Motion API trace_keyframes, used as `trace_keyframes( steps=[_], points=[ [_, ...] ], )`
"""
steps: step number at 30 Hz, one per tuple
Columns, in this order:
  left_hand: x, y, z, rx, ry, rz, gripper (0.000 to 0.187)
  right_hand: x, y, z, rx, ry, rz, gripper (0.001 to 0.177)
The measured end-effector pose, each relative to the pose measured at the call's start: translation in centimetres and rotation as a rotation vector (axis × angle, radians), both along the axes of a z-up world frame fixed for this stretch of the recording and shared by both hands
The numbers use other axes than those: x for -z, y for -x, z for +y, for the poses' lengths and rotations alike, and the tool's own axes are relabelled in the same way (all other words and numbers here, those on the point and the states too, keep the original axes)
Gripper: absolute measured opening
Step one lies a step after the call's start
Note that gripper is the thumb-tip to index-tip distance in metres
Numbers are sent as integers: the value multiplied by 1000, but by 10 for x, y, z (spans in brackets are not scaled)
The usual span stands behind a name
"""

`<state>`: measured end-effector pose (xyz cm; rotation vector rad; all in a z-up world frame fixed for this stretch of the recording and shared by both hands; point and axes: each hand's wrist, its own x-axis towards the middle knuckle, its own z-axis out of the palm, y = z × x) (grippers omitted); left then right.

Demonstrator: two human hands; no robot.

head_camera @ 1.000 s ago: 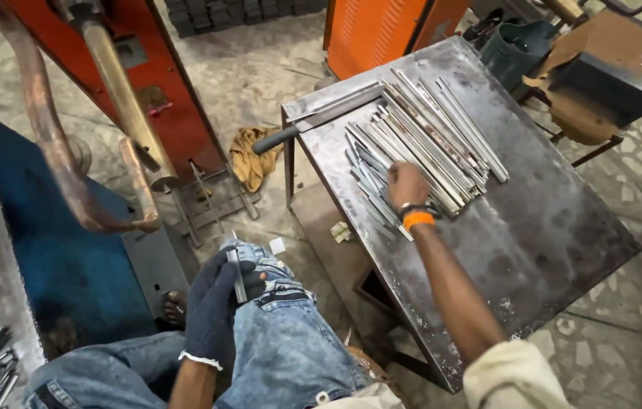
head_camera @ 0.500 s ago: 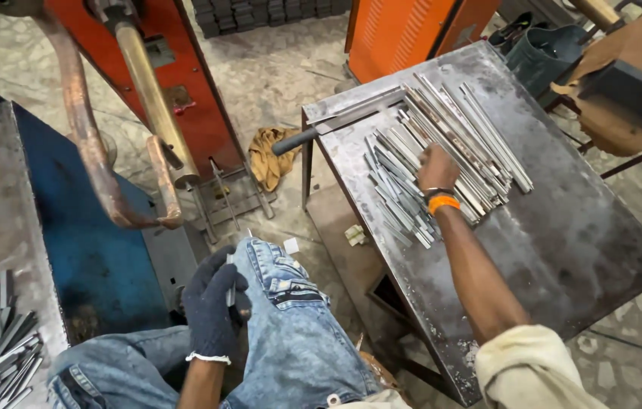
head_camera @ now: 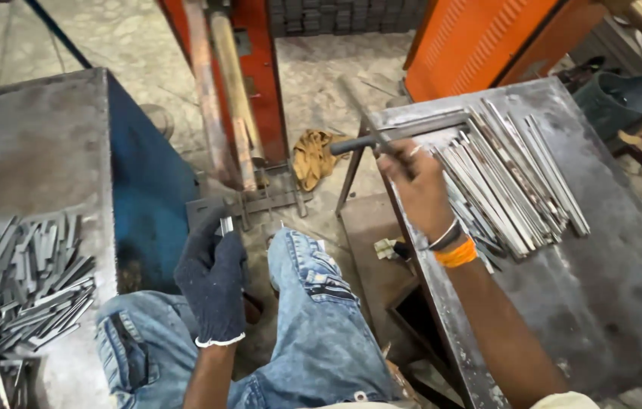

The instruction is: The recorder is assembling and spot-welding small rectangular metal frames from pre-cut metal strips.

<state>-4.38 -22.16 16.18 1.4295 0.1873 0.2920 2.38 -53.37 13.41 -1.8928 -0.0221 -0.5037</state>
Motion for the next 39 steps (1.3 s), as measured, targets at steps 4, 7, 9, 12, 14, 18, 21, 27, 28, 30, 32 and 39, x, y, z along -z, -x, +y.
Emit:
trace_keyframes(
  steps=[4, 7, 9, 12, 14, 18, 21, 27, 28, 30, 32, 39],
  points=[
    [-21, 1, 5, -48, -155, -80, 45, -55, 27, 54, -84, 453, -70, 25],
    [-25, 0, 1, -56, -219, -94, 40, -66, 31, 68, -218, 614, -213, 19],
    [-34, -1, -6, -42, -220, -148, 41, -69, 30, 70, -209, 741, -235, 23],
    [-38, -10, -13, -28, -247, -207, 46, -75, 26, 69, -231, 850, -261, 22],
    [-31, -15, -14, -27, -281, -147, 42, -76, 25, 69, -239, 859, -268, 21],
    [-22, -19, -16, -27, -306, -105, 37, -76, 21, 68, -248, 866, -277, 21],
    [-18, -18, -16, -35, -326, -104, 37, -78, 21, 66, -237, 892, -253, 21],
    [-23, -16, -18, -48, -314, -111, 43, -87, 26, 69, -248, 869, -227, 21],
    [-26, -16, -18, -49, -315, -111, 43, -87, 27, 68, -249, 868, -228, 21],
    [-30, -15, -17, -60, -369, -92, 44, -86, 27, 68, -226, 872, -247, 20],
    [-29, -16, -17, -51, -357, -74, 43, -87, 28, 67, -223, 867, -245, 20],
    [-34, -15, -15, -38, -385, -93, 41, -86, 29, 63, -191, 882, -264, 23]
  ],
)
